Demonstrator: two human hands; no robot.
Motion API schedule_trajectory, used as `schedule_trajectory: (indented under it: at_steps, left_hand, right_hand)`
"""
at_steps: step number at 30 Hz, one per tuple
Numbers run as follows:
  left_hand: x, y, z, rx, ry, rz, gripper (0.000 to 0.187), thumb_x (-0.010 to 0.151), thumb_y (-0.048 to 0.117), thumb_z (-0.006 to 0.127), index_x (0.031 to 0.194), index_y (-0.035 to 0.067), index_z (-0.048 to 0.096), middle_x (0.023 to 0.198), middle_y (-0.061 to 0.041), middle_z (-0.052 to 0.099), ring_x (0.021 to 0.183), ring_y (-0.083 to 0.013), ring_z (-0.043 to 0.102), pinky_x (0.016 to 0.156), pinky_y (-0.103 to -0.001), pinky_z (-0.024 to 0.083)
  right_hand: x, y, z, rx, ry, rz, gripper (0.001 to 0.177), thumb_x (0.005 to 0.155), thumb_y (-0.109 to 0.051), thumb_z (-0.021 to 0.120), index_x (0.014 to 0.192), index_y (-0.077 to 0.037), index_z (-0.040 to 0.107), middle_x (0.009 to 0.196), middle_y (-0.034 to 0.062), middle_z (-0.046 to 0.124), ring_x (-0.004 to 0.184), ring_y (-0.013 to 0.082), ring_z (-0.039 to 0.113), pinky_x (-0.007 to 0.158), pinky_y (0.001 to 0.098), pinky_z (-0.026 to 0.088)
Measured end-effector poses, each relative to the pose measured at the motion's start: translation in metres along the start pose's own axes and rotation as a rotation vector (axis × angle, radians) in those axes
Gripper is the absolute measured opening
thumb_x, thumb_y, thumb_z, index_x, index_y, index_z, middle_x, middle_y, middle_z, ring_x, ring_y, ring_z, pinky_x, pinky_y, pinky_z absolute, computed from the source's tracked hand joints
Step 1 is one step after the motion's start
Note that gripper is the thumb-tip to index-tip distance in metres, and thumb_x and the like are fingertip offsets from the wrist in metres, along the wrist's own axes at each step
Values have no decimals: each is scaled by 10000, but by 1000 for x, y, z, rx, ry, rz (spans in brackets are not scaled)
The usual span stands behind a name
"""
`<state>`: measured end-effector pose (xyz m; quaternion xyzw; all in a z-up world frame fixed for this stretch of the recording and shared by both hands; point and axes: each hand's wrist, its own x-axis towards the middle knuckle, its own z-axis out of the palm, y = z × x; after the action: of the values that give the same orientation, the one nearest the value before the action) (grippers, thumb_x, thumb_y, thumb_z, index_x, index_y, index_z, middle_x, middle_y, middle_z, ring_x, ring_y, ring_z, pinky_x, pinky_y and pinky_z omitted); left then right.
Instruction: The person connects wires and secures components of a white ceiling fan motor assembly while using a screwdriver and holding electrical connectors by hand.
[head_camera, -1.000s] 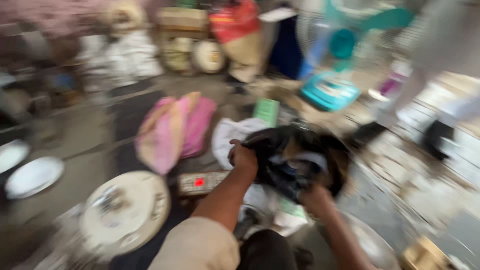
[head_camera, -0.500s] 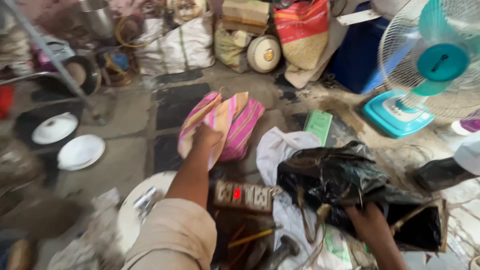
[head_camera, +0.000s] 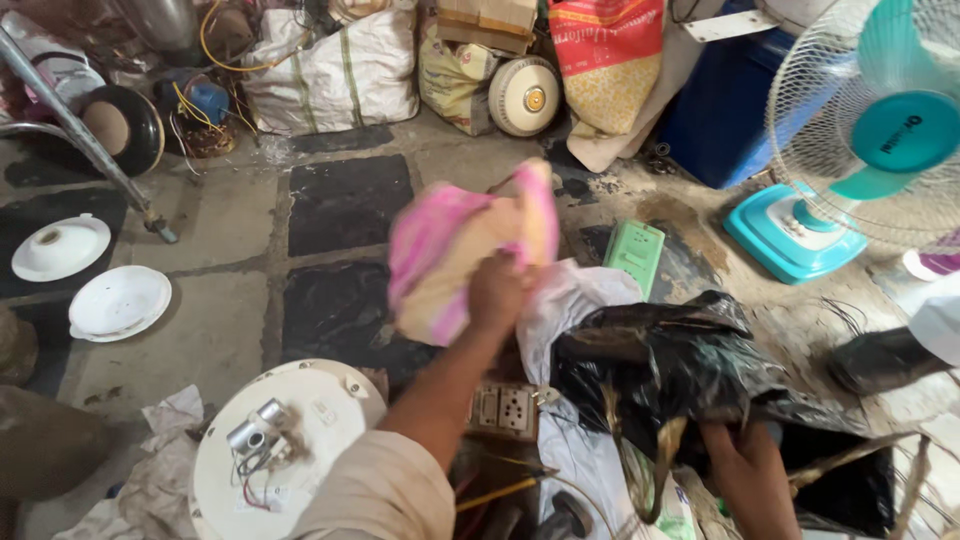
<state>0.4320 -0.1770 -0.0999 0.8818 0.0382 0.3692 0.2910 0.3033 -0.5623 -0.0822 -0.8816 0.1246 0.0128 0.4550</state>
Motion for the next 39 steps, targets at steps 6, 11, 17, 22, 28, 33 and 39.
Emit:
schedule_trajectory:
  at_steps: [6, 11, 17, 22, 28, 33, 39]
  left_hand:
    - [-54, 185, -9, -388, -338, 154, 368, 900, 106, 562, 1237, 122, 710, 1068, -165, 665, 992, -390, 652, 846, -498, 538]
    - [-48, 236, -87, 319, -1241, 207, 343, 871, 212, 606, 1182, 134, 727, 1245, -143, 715, 1157, -323, 691, 934, -516, 552]
    - [-37, 244, -126, -146, -525, 237, 502, 832, 477, 760, 1069, 40, 692, 1008, -200, 712, 943, -433, 677, 750, -528, 541]
    - [-50, 214, -96, -8, -367, -51, 199, 898, 252, 696, 953, 61, 708, 921, -197, 726, 893, -422, 693, 787, -539, 536]
    - [-42, 137, -88, 300, -334, -41, 91, 874, 150, 669, 937, 93, 703, 907, -194, 727, 858, -423, 701, 775, -552, 540]
    - [-14, 144, -86, 176, -233, -160, 209, 889, 283, 704, 939, 81, 688, 884, -192, 725, 856, -422, 689, 746, -553, 526]
    - [15, 140, -57, -77, -487, -158, 405, 1007, 425, 646, 1011, 28, 722, 885, -199, 739, 846, -367, 731, 787, -507, 553]
  right_hand:
    - [-21, -37, -35, -53, 8, -171, 402, 1016, -379, 626, 1087, 16, 649, 765, 156, 658, 694, 243, 612, 646, 404, 492]
    - [-18, -36, -39, 114, -24, -286, 406, 891, -344, 766, 1095, -13, 649, 908, 99, 702, 798, 154, 617, 701, 340, 514]
    - [-35, -60, 10, 779, -367, -59, 396, 971, -289, 626, 1289, -61, 569, 846, 36, 674, 672, 173, 540, 557, 337, 446]
    - [-31, -60, -40, 371, -37, -361, 628, 909, -148, 629, 1506, -90, 442, 991, 100, 799, 902, 251, 743, 761, 363, 580]
    - [-18, -52, -136, -622, 182, -334, 721, 778, -279, 724, 1475, -226, 548, 1270, 233, 606, 1046, 464, 650, 792, 565, 527]
    - [7, -63, -141, -569, 358, -291, 219, 1001, -309, 635, 1078, -128, 734, 1211, 196, 622, 1008, 434, 669, 840, 547, 525]
    - [54, -67, -149, -462, 467, -291, 240, 955, -291, 664, 1022, -79, 752, 1061, 211, 687, 990, 416, 675, 869, 515, 534]
